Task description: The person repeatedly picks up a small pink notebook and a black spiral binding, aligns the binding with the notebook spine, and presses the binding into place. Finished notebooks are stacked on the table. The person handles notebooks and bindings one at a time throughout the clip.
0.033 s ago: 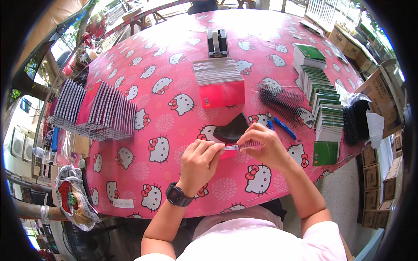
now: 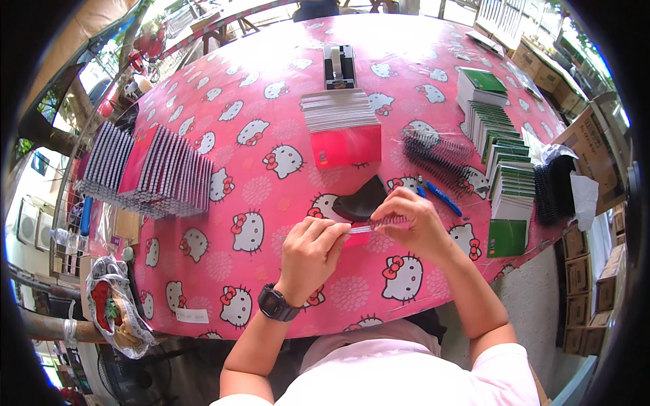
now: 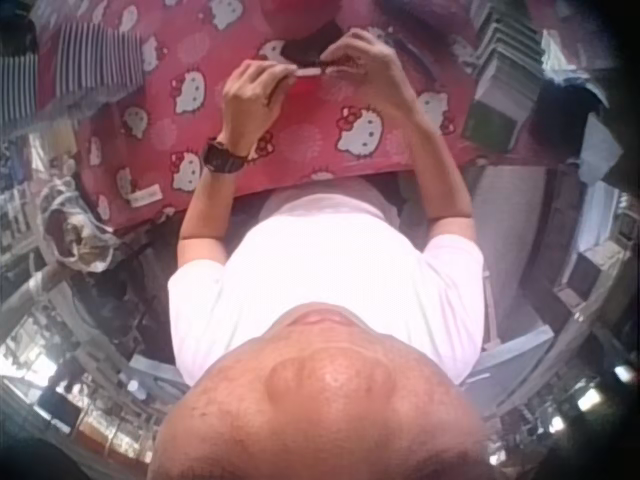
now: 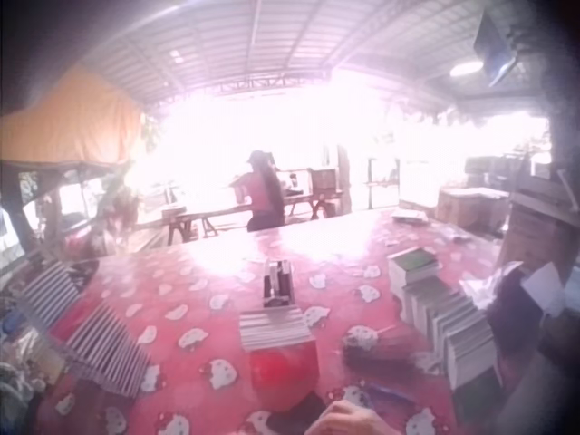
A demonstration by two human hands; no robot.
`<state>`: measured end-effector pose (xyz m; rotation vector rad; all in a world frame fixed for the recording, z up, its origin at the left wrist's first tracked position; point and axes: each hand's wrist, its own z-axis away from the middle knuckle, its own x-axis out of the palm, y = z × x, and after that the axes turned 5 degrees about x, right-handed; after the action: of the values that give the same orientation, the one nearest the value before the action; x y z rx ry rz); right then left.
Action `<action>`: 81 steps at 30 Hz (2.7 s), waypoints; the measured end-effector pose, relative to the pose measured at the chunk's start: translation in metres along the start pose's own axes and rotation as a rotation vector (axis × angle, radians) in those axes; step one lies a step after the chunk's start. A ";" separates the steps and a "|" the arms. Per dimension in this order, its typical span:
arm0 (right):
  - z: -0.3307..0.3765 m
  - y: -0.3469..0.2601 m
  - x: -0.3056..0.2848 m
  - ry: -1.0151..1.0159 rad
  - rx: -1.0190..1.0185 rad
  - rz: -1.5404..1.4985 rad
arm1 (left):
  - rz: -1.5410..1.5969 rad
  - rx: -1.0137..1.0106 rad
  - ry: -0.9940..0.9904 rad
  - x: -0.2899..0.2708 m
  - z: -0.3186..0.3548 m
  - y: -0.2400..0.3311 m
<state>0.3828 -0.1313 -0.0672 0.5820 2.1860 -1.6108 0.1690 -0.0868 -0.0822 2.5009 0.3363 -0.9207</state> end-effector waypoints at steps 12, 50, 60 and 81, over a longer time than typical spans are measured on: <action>-0.003 0.003 -0.015 -0.234 -0.158 0.111 | 0.022 -0.006 -0.010 -0.001 0.005 0.005; -0.035 0.027 0.033 -0.066 0.092 0.689 | -0.061 -0.109 -0.262 -0.001 0.002 0.032; 0.007 0.027 -0.008 -0.644 0.227 -0.652 | -0.073 -0.035 -0.111 -0.009 0.019 0.004; -0.022 0.012 0.000 -0.715 0.151 -0.516 | -0.029 -0.151 -0.076 -0.007 0.031 -0.003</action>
<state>0.3877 -0.1071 -0.0709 -0.5141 1.7357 -1.8486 0.1456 -0.0996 -0.0995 2.3236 0.4024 -0.9619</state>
